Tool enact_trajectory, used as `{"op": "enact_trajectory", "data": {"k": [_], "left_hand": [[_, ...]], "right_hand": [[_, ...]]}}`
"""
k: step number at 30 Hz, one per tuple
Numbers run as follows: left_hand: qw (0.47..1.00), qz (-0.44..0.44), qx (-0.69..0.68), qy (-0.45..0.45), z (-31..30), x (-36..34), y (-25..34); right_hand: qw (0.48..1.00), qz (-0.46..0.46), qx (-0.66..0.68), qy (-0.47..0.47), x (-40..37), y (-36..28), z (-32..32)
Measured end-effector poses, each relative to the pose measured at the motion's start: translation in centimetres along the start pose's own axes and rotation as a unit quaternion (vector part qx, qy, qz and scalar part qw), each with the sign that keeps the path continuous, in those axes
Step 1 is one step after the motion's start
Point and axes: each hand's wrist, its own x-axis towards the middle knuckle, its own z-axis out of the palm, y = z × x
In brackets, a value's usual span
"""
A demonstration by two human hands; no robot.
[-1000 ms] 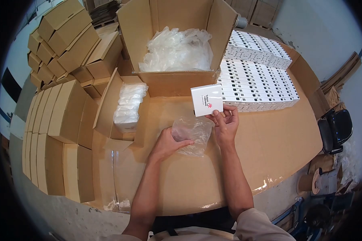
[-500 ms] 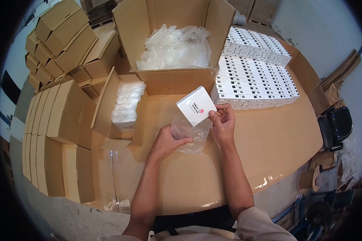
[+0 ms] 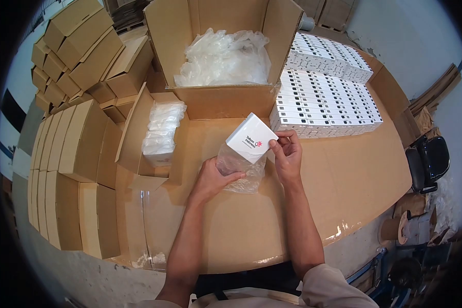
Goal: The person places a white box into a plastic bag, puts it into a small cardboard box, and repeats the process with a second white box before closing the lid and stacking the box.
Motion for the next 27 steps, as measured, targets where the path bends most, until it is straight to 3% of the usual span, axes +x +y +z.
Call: {"op": "enact_trajectory", "data": {"k": [18, 21, 27], "left_hand": [[1.0, -0.004, -0.02, -0.001, 0.1, 0.0, 0.4], [0.999, 0.034, -0.036, 0.01, 0.3, 0.3, -0.5], [0.986, 0.033, -0.159, 0.03, 0.3, 0.7, -0.6]], "right_hand": [[0.998, 0.003, -0.06, -0.012, -0.2, 0.2, 0.4], [0.998, 0.012, -0.063, -0.01, -0.3, 0.0, 0.7], [0.997, 0.034, -0.066, -0.007, -0.5, 0.6, 0.6]]}}
